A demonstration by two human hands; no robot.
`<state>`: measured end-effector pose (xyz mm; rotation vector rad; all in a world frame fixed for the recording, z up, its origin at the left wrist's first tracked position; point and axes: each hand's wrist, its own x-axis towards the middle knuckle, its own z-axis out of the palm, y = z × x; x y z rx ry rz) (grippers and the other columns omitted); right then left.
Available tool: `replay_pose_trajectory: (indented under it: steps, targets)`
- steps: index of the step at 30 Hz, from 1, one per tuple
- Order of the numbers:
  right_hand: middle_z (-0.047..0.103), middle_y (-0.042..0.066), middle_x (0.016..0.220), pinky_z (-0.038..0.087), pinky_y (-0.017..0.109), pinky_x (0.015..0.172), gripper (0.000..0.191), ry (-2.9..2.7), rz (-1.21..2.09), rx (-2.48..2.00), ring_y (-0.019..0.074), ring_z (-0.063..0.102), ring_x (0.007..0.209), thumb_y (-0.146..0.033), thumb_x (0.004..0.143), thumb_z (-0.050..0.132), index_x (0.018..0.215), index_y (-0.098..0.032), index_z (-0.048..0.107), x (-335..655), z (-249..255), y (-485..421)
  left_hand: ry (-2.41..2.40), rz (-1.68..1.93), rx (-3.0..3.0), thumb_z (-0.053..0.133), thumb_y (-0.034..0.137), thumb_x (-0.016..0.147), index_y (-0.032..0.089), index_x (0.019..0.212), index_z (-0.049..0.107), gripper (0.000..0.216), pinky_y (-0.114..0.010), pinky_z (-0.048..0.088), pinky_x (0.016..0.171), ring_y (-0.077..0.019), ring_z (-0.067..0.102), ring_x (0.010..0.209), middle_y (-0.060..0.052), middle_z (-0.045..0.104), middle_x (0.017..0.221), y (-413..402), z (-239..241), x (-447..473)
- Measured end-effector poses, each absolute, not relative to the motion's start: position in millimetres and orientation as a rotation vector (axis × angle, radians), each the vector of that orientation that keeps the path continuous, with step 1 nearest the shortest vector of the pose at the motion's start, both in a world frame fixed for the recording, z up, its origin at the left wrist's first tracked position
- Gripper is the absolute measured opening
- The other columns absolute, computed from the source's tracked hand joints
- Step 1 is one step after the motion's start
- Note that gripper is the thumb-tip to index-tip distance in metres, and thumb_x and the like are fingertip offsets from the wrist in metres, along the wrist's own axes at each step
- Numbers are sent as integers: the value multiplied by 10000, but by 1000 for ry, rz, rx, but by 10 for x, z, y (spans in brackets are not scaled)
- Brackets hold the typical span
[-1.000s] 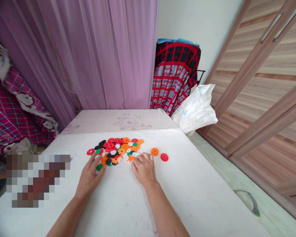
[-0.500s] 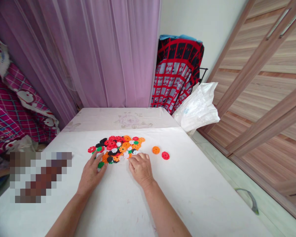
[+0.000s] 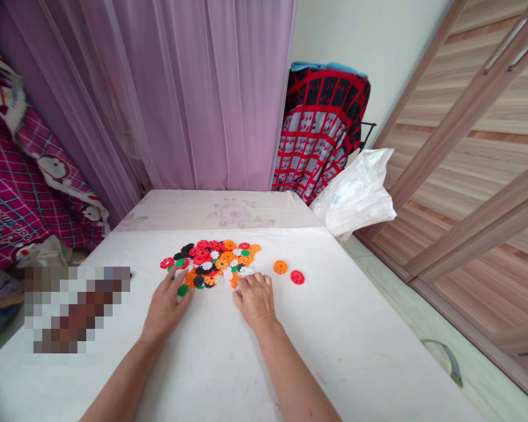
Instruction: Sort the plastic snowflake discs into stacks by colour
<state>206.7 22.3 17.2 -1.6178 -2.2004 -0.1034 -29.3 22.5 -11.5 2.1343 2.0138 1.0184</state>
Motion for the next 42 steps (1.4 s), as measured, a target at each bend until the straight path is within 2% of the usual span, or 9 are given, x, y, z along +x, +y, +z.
replay_pose_trajectory:
  steps: [3,6,13,17,27,33,42]
  targets:
    - [688,41,872,303,348,782,246,-2165,-120,-1587,207,528,871,-229,796,628,1040,-223,664,2074,142,232,2009,1036,2141,462,410,877,228,1260,564,436,-466,437,1018,-290,531,1221,-123,464,1438,224,-110,-294]
    - [689,41,885,335,348,811,286,-2013,-96,-1554,212,555,876,-224,781,616,1066,-222,638,2228,136,281,2005,1028,2139,459,422,881,227,1264,563,442,-463,443,1009,-287,551,1191,-129,464,1435,221,-101,-297]
    - [673,48,892,476,326,765,370,-1418,238,-1549,190,640,816,-381,759,594,1074,-188,570,2695,90,419,2026,1001,2145,456,414,881,230,1258,573,435,-486,425,1026,-295,541,1209,-132,463,1438,225,-94,-294]
    - [669,42,922,500,325,788,366,-1524,282,-1510,173,643,804,-327,739,584,1081,-197,578,2636,31,412,2030,991,2148,460,419,877,206,1254,581,450,-467,440,1014,-299,549,1197,-143,457,1444,223,-85,-293]
    - [675,43,947,486,339,841,351,-1779,104,-1542,192,620,886,-231,765,570,1114,-220,608,2594,-34,410,2003,1019,2146,467,422,872,224,1238,587,434,-458,466,983,-284,586,1136,-129,466,1440,221,-63,-295]
    - [656,66,1091,469,354,862,410,-1855,48,-1616,217,604,964,-257,755,615,1164,-232,603,2606,-48,389,2008,1014,2126,470,431,871,242,1239,586,430,-446,471,974,-273,585,1129,-112,472,1437,217,-60,-293]
    - [696,34,1006,470,317,810,419,-1862,44,-1734,202,610,924,-235,750,608,1169,-243,617,2586,-68,374,2001,990,2148,455,424,880,210,1247,580,443,-452,467,977,-284,579,1138,-136,443,1459,209,-72,-304]
